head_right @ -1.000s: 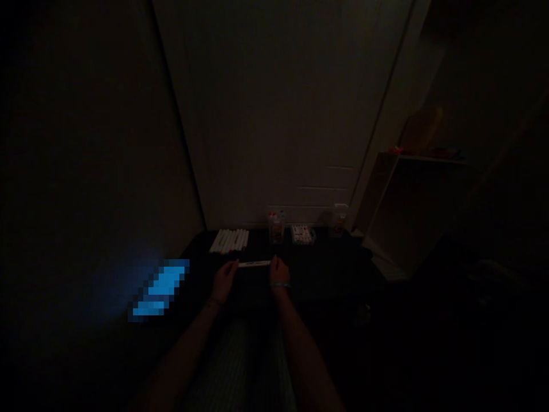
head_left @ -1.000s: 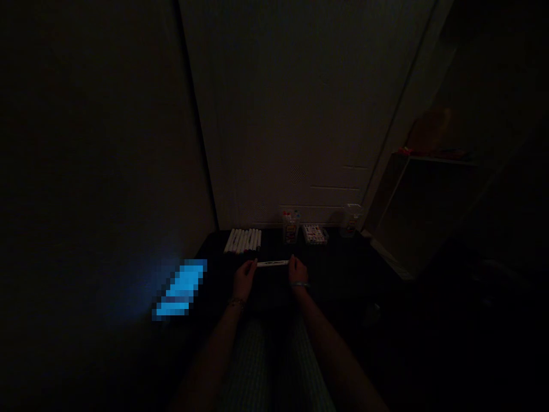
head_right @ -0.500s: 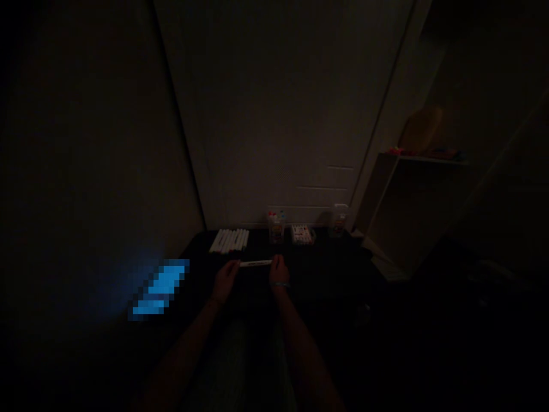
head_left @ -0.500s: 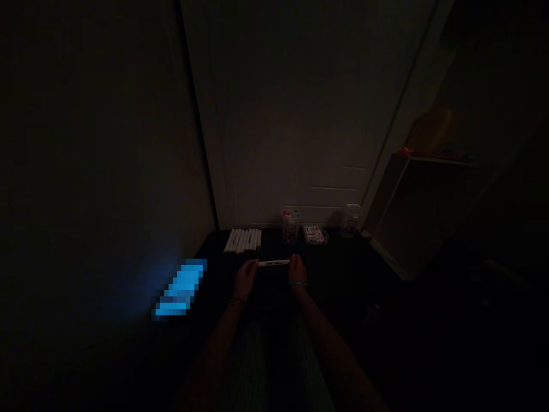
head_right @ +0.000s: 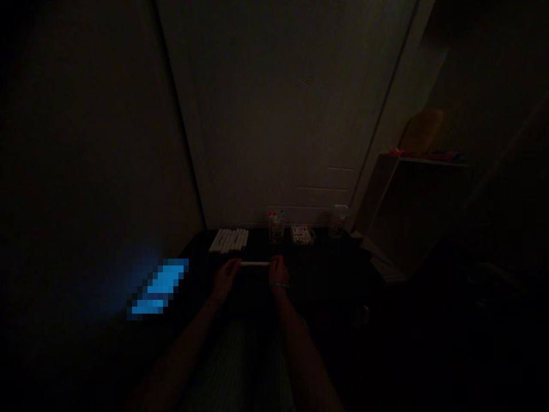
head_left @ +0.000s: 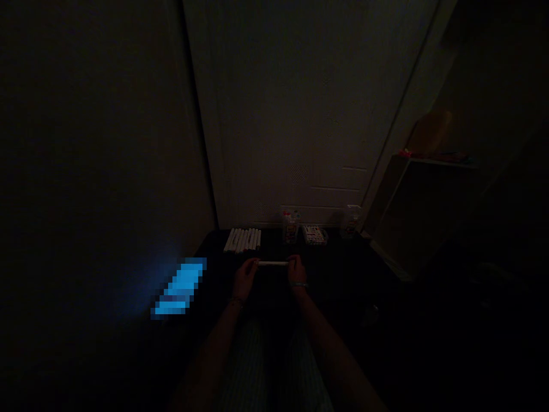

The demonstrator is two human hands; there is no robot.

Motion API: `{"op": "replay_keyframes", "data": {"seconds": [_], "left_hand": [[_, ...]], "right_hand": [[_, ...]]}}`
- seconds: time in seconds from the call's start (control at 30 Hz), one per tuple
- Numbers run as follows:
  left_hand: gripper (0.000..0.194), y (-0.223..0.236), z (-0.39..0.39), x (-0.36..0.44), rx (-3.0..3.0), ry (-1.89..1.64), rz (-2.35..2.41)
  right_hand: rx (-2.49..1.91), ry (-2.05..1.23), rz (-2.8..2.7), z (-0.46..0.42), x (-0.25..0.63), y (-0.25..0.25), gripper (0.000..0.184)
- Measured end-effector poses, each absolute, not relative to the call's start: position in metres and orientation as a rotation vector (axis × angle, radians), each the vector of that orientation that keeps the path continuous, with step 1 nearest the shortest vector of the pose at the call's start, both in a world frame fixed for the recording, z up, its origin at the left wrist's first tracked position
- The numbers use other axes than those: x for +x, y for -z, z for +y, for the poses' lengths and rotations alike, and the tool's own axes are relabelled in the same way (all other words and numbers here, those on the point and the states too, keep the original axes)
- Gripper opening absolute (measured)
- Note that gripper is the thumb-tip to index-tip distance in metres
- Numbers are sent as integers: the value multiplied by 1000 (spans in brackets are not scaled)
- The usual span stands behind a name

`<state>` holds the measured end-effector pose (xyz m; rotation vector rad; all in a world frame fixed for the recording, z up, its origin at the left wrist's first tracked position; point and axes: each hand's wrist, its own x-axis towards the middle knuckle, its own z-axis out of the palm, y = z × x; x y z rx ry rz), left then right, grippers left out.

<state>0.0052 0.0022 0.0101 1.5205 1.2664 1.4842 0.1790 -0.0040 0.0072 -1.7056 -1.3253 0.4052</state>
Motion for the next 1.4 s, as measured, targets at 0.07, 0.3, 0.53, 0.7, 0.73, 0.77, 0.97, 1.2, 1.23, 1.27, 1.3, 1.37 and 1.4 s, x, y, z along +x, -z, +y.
{"op": "replay_keyframes", "data": {"seconds": [0.07, 0.3, 0.53, 0.7, 0.73, 0.77, 0.97, 1.2, 1.23, 1.27, 1.3, 1.37, 1.4], "left_hand": [[37, -7, 4, 5, 1529, -1488, 1265], [38, -4, 5, 4, 1524, -1458, 1281], [37, -11, 0, 5, 1582, -1454, 1370], [39, -16, -3, 5, 1671, -1380, 1419], [39, -16, -4, 5, 1669, -1378, 1423], [40, -16, -4, 5, 1664, -1381, 1424], [41, -17, -5, 6, 1630, -1406, 1431], [45, -17, -5, 6, 1611, -1402, 1465], [44, -16, -5, 6, 1628, -1399, 1480], [43, -15, -4, 6, 1655, -1394, 1494], [42, -14, -3, 5, 1682, -1391, 1505], [40, -11, -1, 4, 1735, -1385, 1508], [39, -10, 0, 4, 1755, -1379, 1501]], "right_hand": [[-1695, -402, -1333, -3, 180, -6, 31], [-1714, -401, -1337, -4, 180, -8, 33], [-1725, -375, -1327, -7, 178, -12, 34], [-1714, -387, -1316, -6, 179, -10, 35], [-1712, -388, -1314, -5, 180, -10, 35], [-1707, -389, -1314, -5, 180, -9, 35], [-1675, -376, -1310, -4, 180, -8, 33], [-1686, -383, -1312, -3, 179, -9, 32], [-1685, -388, -1318, -4, 179, -9, 32], [-1681, -392, -1324, -4, 179, -9, 32], [-1676, -393, -1328, -5, 179, -9, 32], [-1668, -388, -1336, -6, 179, -9, 32], [-1666, -383, -1338, -6, 179, -9, 32]]}}
